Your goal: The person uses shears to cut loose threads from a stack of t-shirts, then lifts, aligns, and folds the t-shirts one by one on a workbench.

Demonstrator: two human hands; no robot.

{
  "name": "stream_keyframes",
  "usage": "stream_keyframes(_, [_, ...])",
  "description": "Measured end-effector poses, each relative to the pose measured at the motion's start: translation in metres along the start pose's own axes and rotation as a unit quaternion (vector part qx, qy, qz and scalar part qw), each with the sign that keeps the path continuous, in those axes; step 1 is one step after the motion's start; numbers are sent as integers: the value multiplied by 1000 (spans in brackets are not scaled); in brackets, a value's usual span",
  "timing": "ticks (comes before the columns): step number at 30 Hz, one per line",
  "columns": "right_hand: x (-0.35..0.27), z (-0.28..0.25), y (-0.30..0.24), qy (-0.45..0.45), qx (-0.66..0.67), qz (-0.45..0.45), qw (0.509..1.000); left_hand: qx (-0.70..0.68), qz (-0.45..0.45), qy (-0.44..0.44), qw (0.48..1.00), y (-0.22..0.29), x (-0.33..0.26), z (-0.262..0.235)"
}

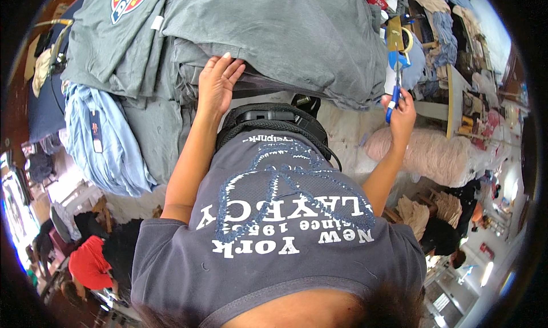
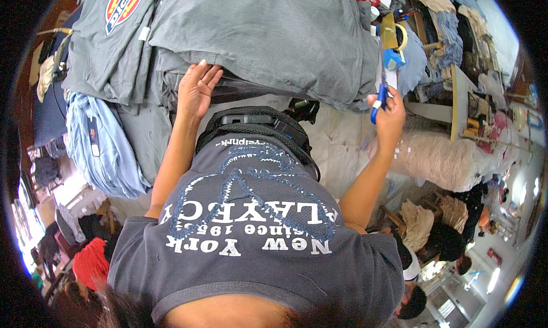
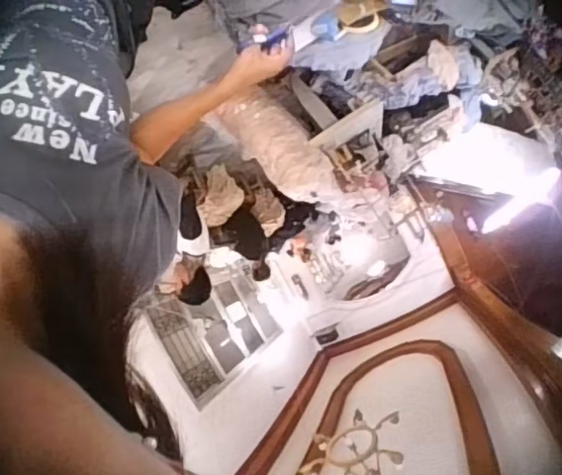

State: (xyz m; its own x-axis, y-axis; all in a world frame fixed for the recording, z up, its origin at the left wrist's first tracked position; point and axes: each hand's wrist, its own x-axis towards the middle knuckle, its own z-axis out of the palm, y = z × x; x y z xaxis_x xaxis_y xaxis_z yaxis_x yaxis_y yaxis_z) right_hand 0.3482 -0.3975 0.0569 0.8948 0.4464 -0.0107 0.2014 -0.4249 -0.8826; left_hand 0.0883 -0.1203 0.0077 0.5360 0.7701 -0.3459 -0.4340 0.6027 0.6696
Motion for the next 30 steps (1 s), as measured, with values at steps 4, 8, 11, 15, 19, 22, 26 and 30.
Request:
stream_keyframes(4, [0, 56, -29, -146, 20, -52, 988, 98, 34, 63, 993, -12, 2, 11])
stream_keyframes(8, [-12, 110, -52, -254, -76, -151, 952, 113, 58, 80, 989, -16, 5, 6])
stream_keyframes(11, [-15, 137, -58, -295, -75, -165, 938, 72, 54, 67, 994, -18, 5, 4])
stream_keyframes(15, [-9, 155, -58, -316, -137, -197, 918, 46, 77, 58, 994, -17, 2, 13])
stream_keyframes(19, [-3, 165, -65, -339, -150, -204, 906, 42, 97, 65, 992, -20, 7, 6])
stream_keyframes(22, [-1, 169, -69, -340, -145, -221, 903, 27, 84, 50, 995, -17, 5, 3])
stream_keyframes(26, [3, 171, -75, -356, -144, -209, 900, 22, 67, 52, 996, -8, -4, 10])
stream_keyframes(30, [6, 173, -83, -363, -142, -238, 890, 15, 59, 48, 997, -6, -5, 10])
